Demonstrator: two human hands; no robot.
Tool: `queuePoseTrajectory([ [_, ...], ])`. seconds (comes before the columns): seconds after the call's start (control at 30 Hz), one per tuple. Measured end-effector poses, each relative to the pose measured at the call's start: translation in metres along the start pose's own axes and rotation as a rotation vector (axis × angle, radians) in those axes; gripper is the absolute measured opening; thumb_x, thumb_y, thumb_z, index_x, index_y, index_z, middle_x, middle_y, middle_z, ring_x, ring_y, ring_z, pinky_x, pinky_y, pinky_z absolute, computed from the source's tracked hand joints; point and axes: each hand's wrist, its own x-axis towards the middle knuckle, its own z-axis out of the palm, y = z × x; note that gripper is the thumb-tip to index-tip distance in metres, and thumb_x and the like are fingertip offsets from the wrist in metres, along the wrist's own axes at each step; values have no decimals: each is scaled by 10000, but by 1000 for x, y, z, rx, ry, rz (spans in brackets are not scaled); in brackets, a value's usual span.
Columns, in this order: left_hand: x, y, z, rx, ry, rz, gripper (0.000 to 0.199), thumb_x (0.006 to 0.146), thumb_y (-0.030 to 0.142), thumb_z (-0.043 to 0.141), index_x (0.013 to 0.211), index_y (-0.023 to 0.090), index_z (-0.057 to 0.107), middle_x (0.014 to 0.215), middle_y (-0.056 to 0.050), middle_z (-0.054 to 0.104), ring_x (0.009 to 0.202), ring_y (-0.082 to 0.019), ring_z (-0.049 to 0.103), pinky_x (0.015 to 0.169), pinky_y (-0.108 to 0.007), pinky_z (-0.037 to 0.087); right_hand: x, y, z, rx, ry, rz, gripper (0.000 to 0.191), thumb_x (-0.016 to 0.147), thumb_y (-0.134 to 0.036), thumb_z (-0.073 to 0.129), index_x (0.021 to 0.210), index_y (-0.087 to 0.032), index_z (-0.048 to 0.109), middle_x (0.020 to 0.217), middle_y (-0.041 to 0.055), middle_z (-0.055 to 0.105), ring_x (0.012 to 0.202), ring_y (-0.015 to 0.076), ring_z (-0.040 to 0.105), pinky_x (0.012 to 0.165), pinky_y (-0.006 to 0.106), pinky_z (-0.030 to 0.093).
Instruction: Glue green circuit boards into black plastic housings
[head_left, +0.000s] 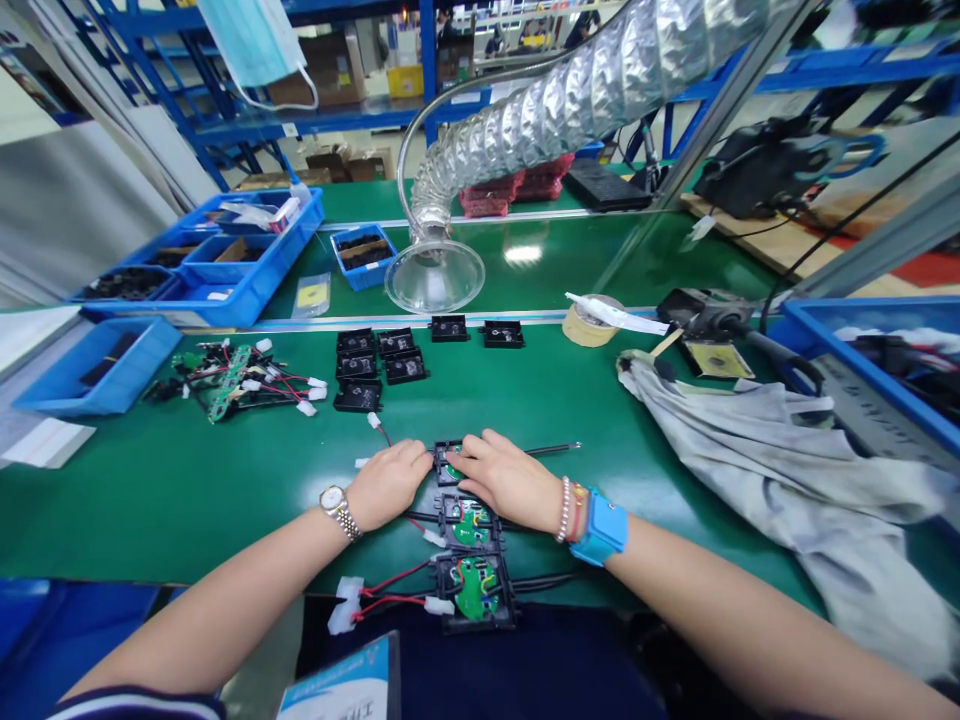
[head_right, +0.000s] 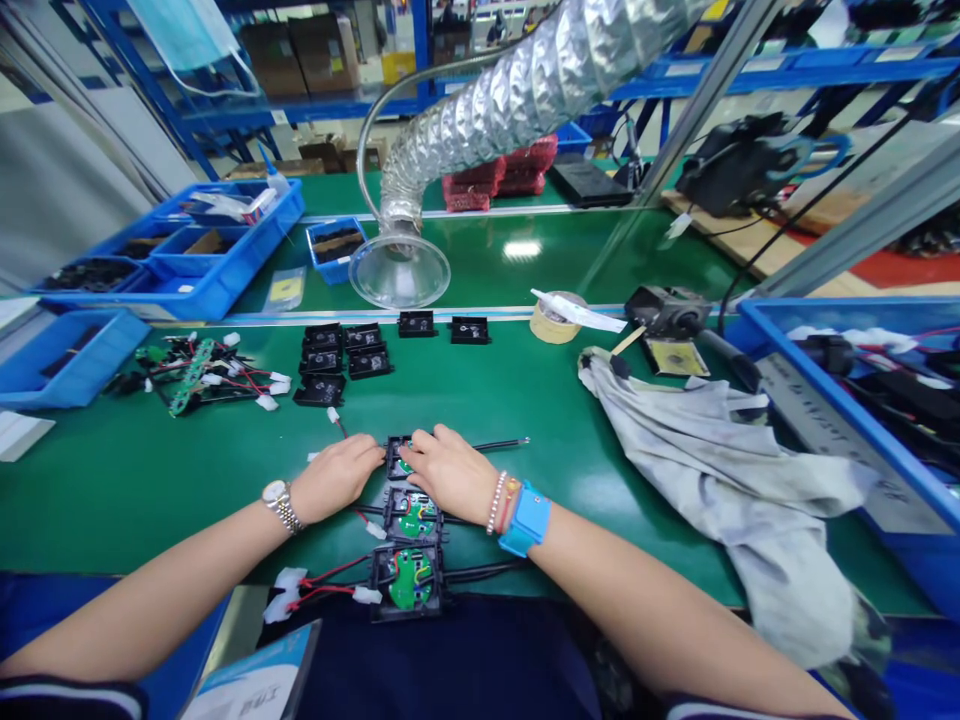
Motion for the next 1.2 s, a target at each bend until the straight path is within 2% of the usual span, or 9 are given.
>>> queuePoseTrajectory([
  [0.13,0,-1,-10,-54,-44,-27,190,872,147,349,866,144,539,831,-69,549,785,-180,535,732,-329,475,-1,0,-4,37,-15,4,217,844,-233,495,1035,-160,568,925,83,521,782,182,479,733,350,424],
  [0.2,-2,-3,-20,-116,-43,-36,149,850,191,420,951,140,517,944,-85,557,876,-189,532,780,-330,468,-5,5,-7,84,22,-20,271,833,-233,512,1094,-165,537,992,92,534,856,196,500,784,372,431],
  [0.3,-4,-3,-34,-163,-15,-8,326,787,242,531,1090,146,464,1204,-112,466,1039,-215,474,857,-344,437,-18,19,-11,200,147,-46,380,822,-239,524,1191,-173,460,1178,111,485,1055,213,465,886,381,415],
  [0.4,-2,-1,-40,-133,-34,88,396,791,263,532,1172,200,443,1324,-72,382,1108,-233,417,893,-372,400,-29,34,-11,258,212,3,350,821,-226,515,1162,-156,476,1177,123,494,1076,210,472,898,372,422],
  [0.6,11,3,-27,-53,-94,185,323,872,268,420,1190,238,471,1260,-27,482,1068,-235,415,868,-380,371,-29,40,5,244,210,78,174,849,-187,465,974,-129,572,909,91,593,836,172,562,777,314,466],
  [0.8,12,1,-20,-37,-109,200,306,890,277,395,1179,224,479,1226,-49,503,1016,-216,433,831,-348,369,-24,37,13,148,181,75,235,895,-197,374,907,-147,603,771,50,561,703,132,535,633,235,429],
  [0.93,14,5,-23,-60,-110,171,346,888,276,398,1232,246,420,1211,-40,506,990,-205,438,815,-337,370,-24,36,12,90,168,56,253,897,-184,358,877,-153,608,726,33,545,666,123,508,592,217,389],
  [1.1,18,14,-29,-21,-141,156,328,877,277,412,1202,248,449,1191,-57,504,934,-218,461,774,-360,378,-24,35,10,17,121,24,208,872,-154,397,849,-159,603,720,22,549,651,122,491,582,216,364],
  [1.2,15,11,-30,-28,-129,155,345,871,257,419,1215,270,432,1217,-43,486,966,-214,461,790,-352,383,-24,34,10,-7,136,43,208,877,-166,397,863,-166,604,734,23,561,667,125,500,587,218,363],
])
